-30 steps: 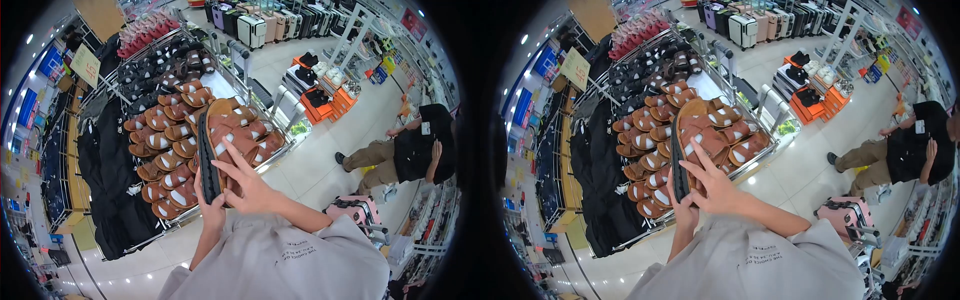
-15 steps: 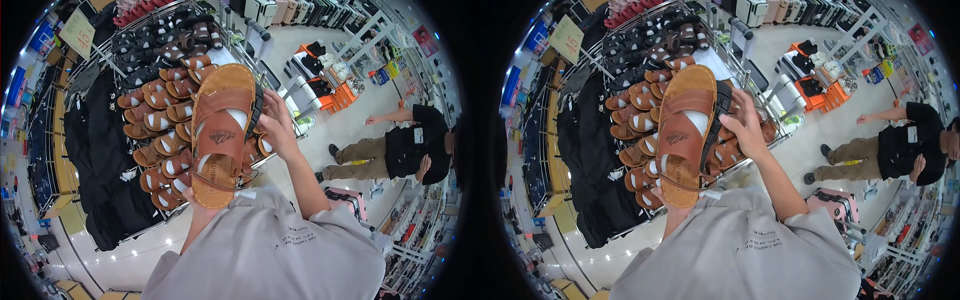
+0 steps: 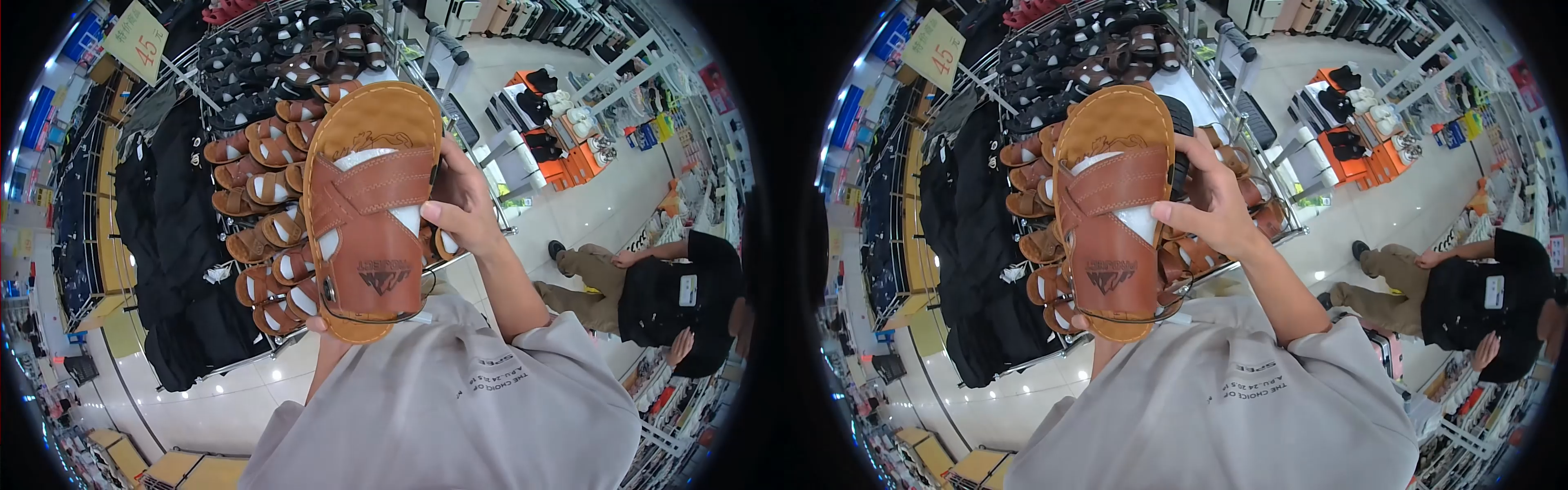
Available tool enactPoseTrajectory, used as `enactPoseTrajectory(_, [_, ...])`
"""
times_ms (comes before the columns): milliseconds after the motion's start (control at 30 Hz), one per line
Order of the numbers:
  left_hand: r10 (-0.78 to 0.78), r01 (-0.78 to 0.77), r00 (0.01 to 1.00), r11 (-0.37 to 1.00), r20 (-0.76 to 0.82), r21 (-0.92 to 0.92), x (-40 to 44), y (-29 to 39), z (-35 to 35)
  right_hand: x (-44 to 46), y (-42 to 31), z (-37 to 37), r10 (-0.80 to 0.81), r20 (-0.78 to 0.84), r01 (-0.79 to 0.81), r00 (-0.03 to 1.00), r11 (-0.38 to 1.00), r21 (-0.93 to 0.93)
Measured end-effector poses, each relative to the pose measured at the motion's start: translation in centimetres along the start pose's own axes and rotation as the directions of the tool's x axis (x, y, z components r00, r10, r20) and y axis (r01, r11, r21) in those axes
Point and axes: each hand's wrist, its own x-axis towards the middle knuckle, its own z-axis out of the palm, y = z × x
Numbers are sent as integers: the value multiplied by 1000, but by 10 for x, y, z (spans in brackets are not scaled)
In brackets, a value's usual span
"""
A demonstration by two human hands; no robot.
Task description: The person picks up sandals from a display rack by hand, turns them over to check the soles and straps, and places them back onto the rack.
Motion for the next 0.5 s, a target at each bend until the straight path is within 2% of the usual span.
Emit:
enactPoseTrajectory(200, [-17,17,1000,1000,9,10,1,1,-1,3,-1,-1,-57,18,57,998,998,-20])
enactPoseTrajectory(300, [-38,37,999,999,23,18,-2,6,0,3,-1,11,-50,-53,54,997,995,88])
enactPoseTrajectory(400, [-62,60,997,998,45,36,-9,15,1,2,7,11,43,-114,-38,993,998,52])
enactPoseTrajectory(500, [-80,78,995,996,60,35,-13,18,1,8,21,9,201,-201,-180,959,976,120])
